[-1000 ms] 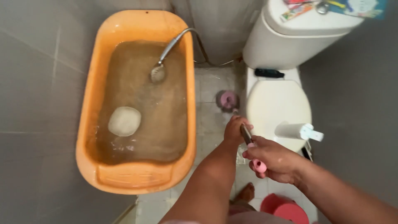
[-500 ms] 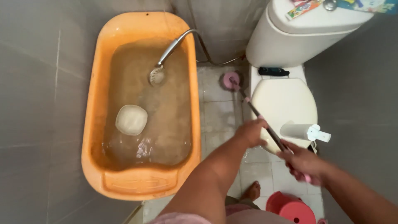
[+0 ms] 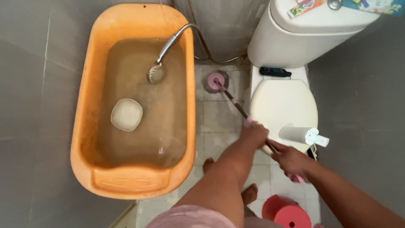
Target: The recorder is cleaning the bathroom floor using a mop and water from a tub.
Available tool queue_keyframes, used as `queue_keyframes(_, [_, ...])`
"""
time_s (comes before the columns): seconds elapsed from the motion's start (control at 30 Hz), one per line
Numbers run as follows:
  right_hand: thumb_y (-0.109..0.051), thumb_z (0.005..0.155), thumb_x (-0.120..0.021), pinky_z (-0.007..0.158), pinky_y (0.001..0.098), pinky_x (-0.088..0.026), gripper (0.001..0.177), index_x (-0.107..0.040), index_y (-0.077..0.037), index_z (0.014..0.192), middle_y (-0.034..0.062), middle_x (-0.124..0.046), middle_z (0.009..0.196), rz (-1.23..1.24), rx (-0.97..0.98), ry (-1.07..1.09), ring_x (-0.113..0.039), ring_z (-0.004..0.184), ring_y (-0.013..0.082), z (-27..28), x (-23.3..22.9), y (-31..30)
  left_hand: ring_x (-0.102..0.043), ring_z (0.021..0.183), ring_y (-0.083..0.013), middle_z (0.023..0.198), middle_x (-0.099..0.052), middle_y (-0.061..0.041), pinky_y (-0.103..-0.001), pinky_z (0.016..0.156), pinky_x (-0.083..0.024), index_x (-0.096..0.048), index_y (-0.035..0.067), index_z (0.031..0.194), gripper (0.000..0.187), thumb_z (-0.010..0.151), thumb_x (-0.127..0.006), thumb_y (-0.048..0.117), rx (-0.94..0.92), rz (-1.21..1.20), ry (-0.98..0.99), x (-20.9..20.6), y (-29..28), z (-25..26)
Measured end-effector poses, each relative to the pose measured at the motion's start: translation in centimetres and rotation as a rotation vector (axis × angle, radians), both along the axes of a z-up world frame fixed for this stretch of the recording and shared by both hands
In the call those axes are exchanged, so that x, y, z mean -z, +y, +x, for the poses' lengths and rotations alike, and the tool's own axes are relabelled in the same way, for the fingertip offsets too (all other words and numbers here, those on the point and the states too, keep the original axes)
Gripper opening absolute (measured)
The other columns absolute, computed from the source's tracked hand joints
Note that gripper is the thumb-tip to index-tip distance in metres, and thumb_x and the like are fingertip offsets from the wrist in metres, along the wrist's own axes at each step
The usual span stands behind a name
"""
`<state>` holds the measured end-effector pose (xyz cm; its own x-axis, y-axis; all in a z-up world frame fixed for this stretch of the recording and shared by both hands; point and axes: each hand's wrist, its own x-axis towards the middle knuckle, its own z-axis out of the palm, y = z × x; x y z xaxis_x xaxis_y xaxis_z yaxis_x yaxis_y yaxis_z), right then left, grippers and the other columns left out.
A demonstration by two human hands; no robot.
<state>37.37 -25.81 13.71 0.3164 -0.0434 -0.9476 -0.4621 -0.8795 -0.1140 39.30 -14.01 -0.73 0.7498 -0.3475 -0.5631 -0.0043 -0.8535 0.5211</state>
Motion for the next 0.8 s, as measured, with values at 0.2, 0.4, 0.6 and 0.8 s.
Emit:
queue_keyframes(0.2, [-0.030,0.104,-0.048,0.044,0.0328,-0.037,0.063,-0.027,-0.048,0.162,0.0036,-0.040,0.064,0.078,0.031,-0.007,-0.039,0.051,0.0172,0.9,-0.8,1.5,-0.027,0.151,-0.0352,0.151,-0.049,-0.009,-0.066,0.111,-0.035,-0.070,0.016,0.123,0.030,0.094,-0.064,0.008,-0.173,0.044,0.073,-1.4,0.9,0.7])
queue_keyframes(0.4, [-0.033,0.104,-0.049,0.046,0.0355,-0.042,0.064,-0.026,-0.047,0.161,0.0056,-0.042,0.058,0.045,-0.164,0.069,-0.042,0.047,0.0188,-3.4,0.9,-10.6,-0.038,0.142,-0.0506,0.135,-0.062,-0.017,-0.065,0.114,-0.035,-0.075,0.018,0.116,0.033,0.089,-0.075,0.037,0.027,-0.107,0.046,3.1,-8.6,-5.3])
queue_keyframes(0.6, [-0.031,0.104,-0.052,0.048,0.0349,-0.042,0.065,-0.028,-0.048,0.163,0.0038,-0.046,0.059,-0.001,-0.289,0.147,-0.042,0.048,0.0173,-3.6,2.4,-15.7,-0.021,0.149,-0.0503,0.145,-0.048,-0.018,-0.075,0.108,-0.031,-0.070,0.022,0.121,0.044,0.084,-0.079,0.044,-0.123,-0.231,0.187,-0.3,-10.9,-8.0])
queue_keyframes(0.8, [-0.026,0.102,-0.049,0.043,0.0376,-0.043,0.066,-0.029,-0.047,0.161,0.0073,-0.047,0.059,0.089,-0.267,0.005,-0.046,0.046,0.0205,-0.9,0.4,-5.8,-0.029,0.147,-0.0448,0.153,-0.045,-0.019,-0.074,0.110,-0.030,-0.069,0.017,0.126,0.037,0.089,-0.073,0.019,-0.246,0.011,0.034,1.9,-5.1,-4.1])
